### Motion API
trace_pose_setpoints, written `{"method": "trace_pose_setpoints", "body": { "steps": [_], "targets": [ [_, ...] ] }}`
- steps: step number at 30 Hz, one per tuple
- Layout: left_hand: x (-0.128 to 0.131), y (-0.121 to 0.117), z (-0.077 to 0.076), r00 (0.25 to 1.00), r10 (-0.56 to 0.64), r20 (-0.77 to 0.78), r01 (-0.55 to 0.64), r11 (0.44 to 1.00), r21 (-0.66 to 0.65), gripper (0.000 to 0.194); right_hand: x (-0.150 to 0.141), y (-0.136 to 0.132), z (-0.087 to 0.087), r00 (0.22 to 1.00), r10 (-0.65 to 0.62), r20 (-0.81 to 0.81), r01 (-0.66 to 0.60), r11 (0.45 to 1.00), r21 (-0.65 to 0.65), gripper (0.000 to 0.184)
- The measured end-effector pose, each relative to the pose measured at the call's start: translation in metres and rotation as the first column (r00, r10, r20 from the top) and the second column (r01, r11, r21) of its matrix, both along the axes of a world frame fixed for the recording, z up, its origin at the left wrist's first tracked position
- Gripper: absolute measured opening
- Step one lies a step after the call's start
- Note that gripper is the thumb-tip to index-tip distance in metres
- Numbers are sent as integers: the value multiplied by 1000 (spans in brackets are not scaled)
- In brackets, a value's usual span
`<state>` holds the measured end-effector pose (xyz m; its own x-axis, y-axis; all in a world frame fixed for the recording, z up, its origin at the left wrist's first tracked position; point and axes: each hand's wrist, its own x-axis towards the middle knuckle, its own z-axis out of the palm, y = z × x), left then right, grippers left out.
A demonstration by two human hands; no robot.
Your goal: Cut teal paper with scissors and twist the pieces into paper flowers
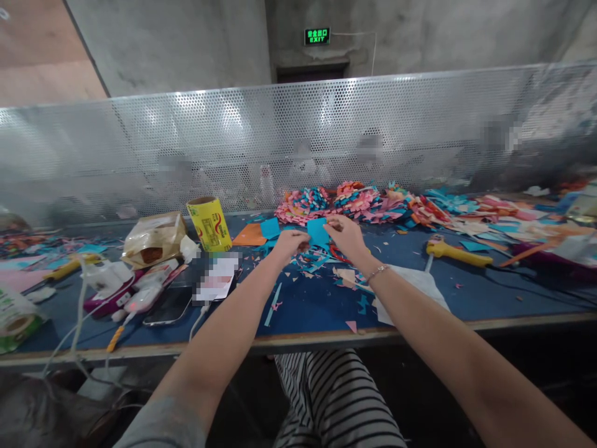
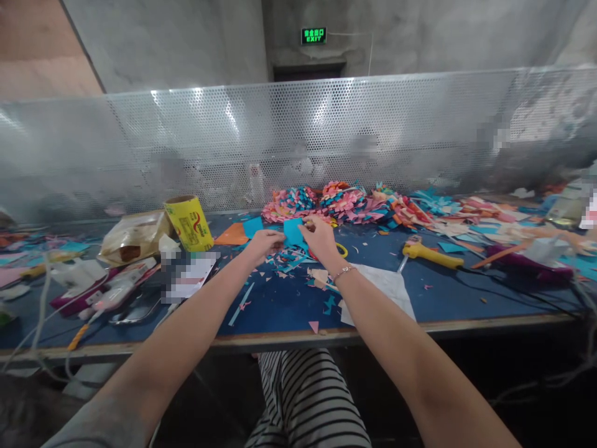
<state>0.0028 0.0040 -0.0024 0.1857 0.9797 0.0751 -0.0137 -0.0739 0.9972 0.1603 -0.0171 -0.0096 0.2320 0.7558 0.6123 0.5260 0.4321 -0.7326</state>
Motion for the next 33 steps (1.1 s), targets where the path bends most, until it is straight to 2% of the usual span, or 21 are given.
{"method": "trace_pose_setpoints", "body": {
  "steps": [2,4,7,10,18,23,28,33],
  "targets": [
    [-1,0,-2,998,-17,-56,15,999,-33,6,1,3,-2,1000,-10,-16,8,995,-98,25],
    [-1,-3,-2,995,-14,-96,8,998,-61,6,2,5,-3,1000,-25,14,27,989,-142,23],
    [1,-8,1,992,-25,-122,10,993,-117,7,2,6,-4,995,-45,89,53,994,-94,22],
    [2,-11,2,993,-44,-106,28,988,-153,8,0,4,-4,991,-16,134,22,999,-42,25],
    [3,-11,2,994,-93,-51,81,974,-211,13,-2,4,-7,981,-16,191,19,1000,-18,28],
    [2,-11,2,986,-130,-108,106,973,-204,10,1,9,-10,952,13,307,-29,999,46,15],
    [3,-9,0,991,-91,-99,69,977,-200,12,1,13,-13,919,-22,393,-54,982,181,16],
    [3,-9,1,998,-32,-58,23,989,-148,10,-2,9,-13,873,39,486,-157,966,204,19]
  ]
}}
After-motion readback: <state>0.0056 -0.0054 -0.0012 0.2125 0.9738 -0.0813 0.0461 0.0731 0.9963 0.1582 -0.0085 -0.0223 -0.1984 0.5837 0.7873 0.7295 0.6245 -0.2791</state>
